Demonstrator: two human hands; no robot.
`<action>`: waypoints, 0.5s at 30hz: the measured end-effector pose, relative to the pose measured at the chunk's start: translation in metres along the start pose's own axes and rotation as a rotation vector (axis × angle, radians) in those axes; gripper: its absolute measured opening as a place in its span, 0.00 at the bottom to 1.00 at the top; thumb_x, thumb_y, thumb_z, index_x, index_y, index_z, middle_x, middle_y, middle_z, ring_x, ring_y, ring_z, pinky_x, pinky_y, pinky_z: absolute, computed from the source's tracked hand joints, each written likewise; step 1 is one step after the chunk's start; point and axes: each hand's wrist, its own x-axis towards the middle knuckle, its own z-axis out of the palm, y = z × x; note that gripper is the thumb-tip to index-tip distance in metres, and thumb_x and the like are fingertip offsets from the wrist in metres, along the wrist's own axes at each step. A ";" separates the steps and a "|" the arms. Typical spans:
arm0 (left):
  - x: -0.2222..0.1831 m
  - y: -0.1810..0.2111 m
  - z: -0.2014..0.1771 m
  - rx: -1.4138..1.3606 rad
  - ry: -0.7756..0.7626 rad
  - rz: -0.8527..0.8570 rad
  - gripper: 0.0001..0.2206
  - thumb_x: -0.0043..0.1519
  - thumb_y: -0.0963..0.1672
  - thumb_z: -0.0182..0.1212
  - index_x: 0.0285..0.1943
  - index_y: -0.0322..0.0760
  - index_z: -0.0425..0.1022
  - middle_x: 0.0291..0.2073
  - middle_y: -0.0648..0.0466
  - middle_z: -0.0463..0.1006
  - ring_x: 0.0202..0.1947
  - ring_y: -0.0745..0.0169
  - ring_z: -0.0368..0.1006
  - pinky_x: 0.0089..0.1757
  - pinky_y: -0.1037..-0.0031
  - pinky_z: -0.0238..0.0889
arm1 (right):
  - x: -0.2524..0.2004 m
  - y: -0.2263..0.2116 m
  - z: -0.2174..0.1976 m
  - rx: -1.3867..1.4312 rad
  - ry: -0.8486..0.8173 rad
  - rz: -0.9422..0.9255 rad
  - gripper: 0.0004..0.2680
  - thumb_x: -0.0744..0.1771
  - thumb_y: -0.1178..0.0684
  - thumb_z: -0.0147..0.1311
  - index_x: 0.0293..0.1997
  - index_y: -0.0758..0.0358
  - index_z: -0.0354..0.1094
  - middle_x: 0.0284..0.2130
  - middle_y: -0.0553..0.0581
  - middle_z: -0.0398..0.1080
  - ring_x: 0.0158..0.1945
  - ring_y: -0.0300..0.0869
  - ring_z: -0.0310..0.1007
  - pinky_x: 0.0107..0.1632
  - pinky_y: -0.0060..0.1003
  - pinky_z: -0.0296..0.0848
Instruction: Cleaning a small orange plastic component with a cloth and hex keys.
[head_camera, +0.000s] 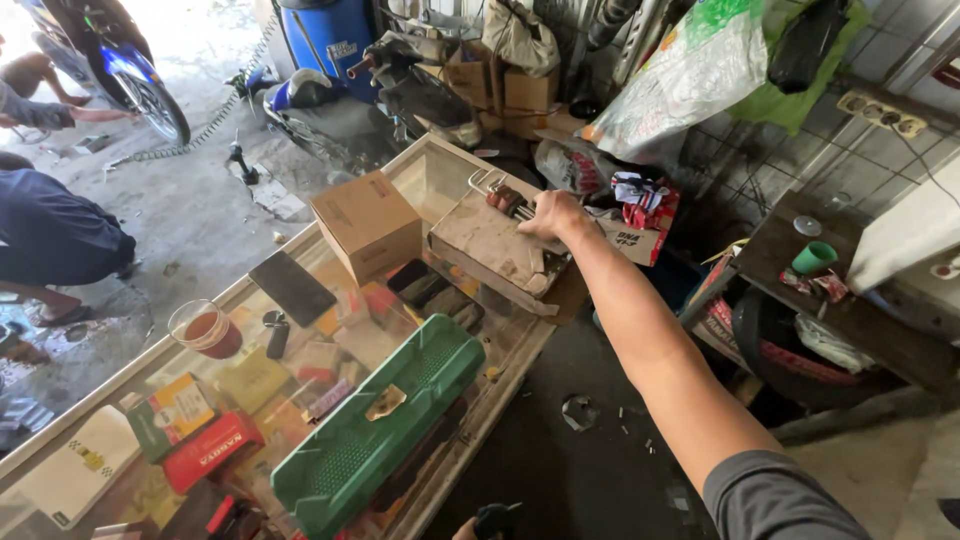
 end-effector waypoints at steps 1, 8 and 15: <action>0.000 -0.003 0.000 -0.011 -0.020 0.001 0.19 0.52 0.49 0.74 0.51 0.45 0.80 0.45 0.48 0.84 0.51 0.50 0.79 0.53 0.61 0.70 | 0.003 -0.001 0.002 -0.024 -0.049 0.015 0.26 0.58 0.35 0.65 0.52 0.68 0.72 0.48 0.70 0.75 0.52 0.56 0.77 0.57 0.44 0.74; 0.006 -0.017 0.007 -0.083 -0.171 0.018 0.20 0.56 0.49 0.73 0.56 0.46 0.79 0.47 0.49 0.83 0.53 0.51 0.78 0.55 0.61 0.69 | -0.007 -0.005 0.010 0.035 0.102 -0.060 0.21 0.57 0.40 0.63 0.43 0.69 0.76 0.43 0.71 0.77 0.47 0.58 0.79 0.53 0.45 0.77; 0.014 -0.020 0.013 -0.108 -0.345 0.009 0.21 0.58 0.50 0.72 0.60 0.47 0.77 0.50 0.51 0.82 0.55 0.53 0.77 0.58 0.60 0.67 | -0.048 0.016 -0.003 0.328 0.237 -0.048 0.19 0.57 0.41 0.63 0.40 0.68 0.75 0.35 0.72 0.76 0.40 0.58 0.77 0.45 0.49 0.75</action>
